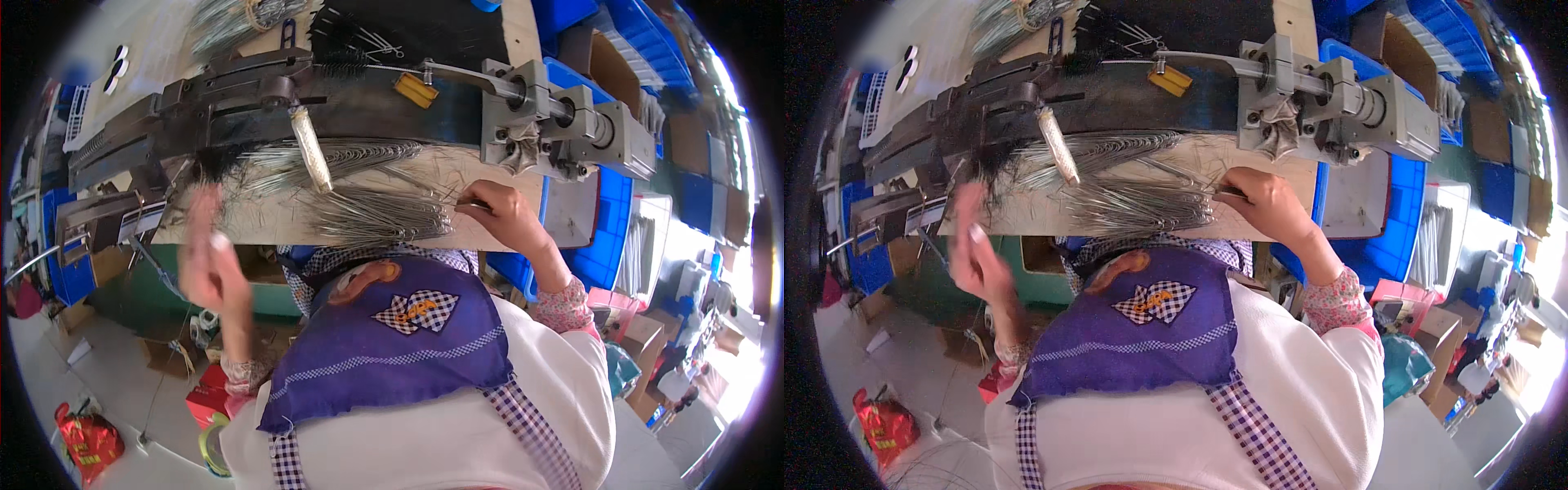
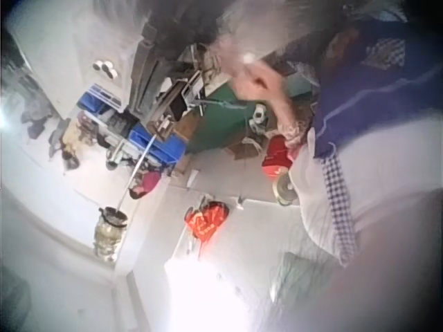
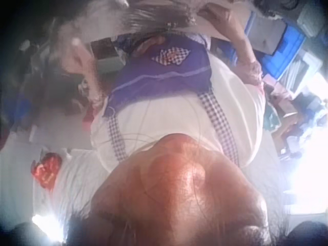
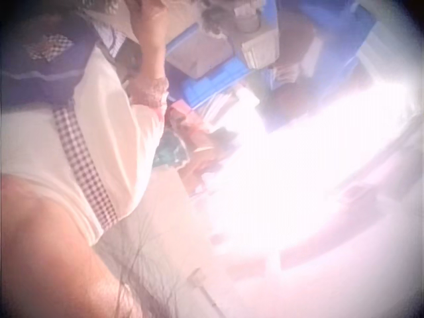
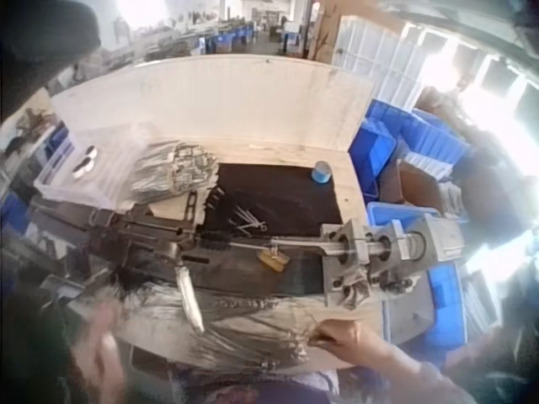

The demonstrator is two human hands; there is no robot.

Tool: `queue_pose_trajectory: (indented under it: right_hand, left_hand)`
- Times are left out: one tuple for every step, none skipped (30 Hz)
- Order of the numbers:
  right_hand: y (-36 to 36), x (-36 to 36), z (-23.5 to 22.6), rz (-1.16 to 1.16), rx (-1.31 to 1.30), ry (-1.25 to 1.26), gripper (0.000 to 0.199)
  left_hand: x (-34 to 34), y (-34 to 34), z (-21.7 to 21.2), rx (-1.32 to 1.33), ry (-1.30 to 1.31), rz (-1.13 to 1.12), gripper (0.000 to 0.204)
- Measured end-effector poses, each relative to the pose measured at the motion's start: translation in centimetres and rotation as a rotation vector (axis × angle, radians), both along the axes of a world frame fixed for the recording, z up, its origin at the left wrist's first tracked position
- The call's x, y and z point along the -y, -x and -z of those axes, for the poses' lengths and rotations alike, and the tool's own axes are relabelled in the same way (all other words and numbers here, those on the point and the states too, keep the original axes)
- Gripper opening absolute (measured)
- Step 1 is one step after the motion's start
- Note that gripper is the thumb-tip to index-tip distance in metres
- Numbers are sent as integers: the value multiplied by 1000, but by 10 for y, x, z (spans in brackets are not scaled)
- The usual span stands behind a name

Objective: The person manufactures twisted wire brushes by placing bent wires into a machine, inserting bristle fibers, twisting the wire around the bristles using the machine, and setting aside the completed brushes.

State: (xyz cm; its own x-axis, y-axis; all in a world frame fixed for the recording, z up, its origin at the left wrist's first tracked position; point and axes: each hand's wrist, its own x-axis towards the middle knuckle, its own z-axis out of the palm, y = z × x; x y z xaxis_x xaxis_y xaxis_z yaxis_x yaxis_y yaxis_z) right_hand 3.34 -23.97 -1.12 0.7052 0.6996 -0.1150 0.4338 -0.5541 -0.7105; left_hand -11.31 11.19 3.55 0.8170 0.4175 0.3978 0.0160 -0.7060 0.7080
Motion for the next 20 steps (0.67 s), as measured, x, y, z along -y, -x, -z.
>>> queue_pose_trajectory:
  right_hand:
    - [-1,1,-4,15,-70,4,18]
    - [-2,-3,-9,32,-91,18,19]
    - [-4,-6,-10,10,-98,14,19]
    - [-4,-7,-12,34,-104,-19,18]
    - [-5,-10,-13,50,-109,-51,18]
    - [-4,-10,-14,35,-115,-51,18]
    - [-3,-9,-14,107,-56,-107,18]
    - [0,-7,-16,176,2,-167,18]
    - [2,-6,-22,174,0,-172,18]
    - [2,-4,-31,264,34,-218,16]
    - [2,-2,-37,355,70,-268,14]
    - [1,2,-40,430,123,-322,12]
    - [1,5,-42,502,181,-376,9]
    - [-1,6,-49,537,208,-429,8]
    - [-4,3,-59,573,239,-485,7]
    - [-5,-2,-69,552,195,-501,6]
    - [-6,-9,-81,526,158,-508,6]
    - [-9,-16,-89,406,181,-486,5]
    - [-13,-29,-97,371,171,-517,5]
    - [-12,-47,-107,182,246,-550,9]
  left_hand:
    - [-38,11,5,-21,-828,-219,49]
    - [-62,30,16,-155,-1010,-456,55]
    - [-86,54,29,-296,-1187,-698,63]
    - [-129,92,55,-319,-894,-746,70]
    - [-165,131,72,-335,-597,-794,79]
    - [-179,143,61,-527,-423,-951,79]
    - [-190,154,52,-711,-234,-1099,79]
    - [-208,169,62,-549,-375,-987,80]
    - [-204,163,62,-549,-380,-991,80]
    - [-192,156,61,-519,-330,-1000,78]
    - [-178,147,59,-484,-282,-1010,76]
    - [-161,135,58,-590,-347,-1073,74]
    - [-148,125,69,-472,-325,-971,74]
    - [-132,114,72,-359,-316,-878,74]
    - [-111,86,56,-280,-586,-656,72]
    - [-76,59,34,-176,-490,-496,70]
    - [-41,31,15,-71,-389,-333,67]
    - [-12,9,-1,79,-75,-48,69]
    - [14,-9,-17,220,225,230,70]
    - [9,0,-25,230,195,203,70]
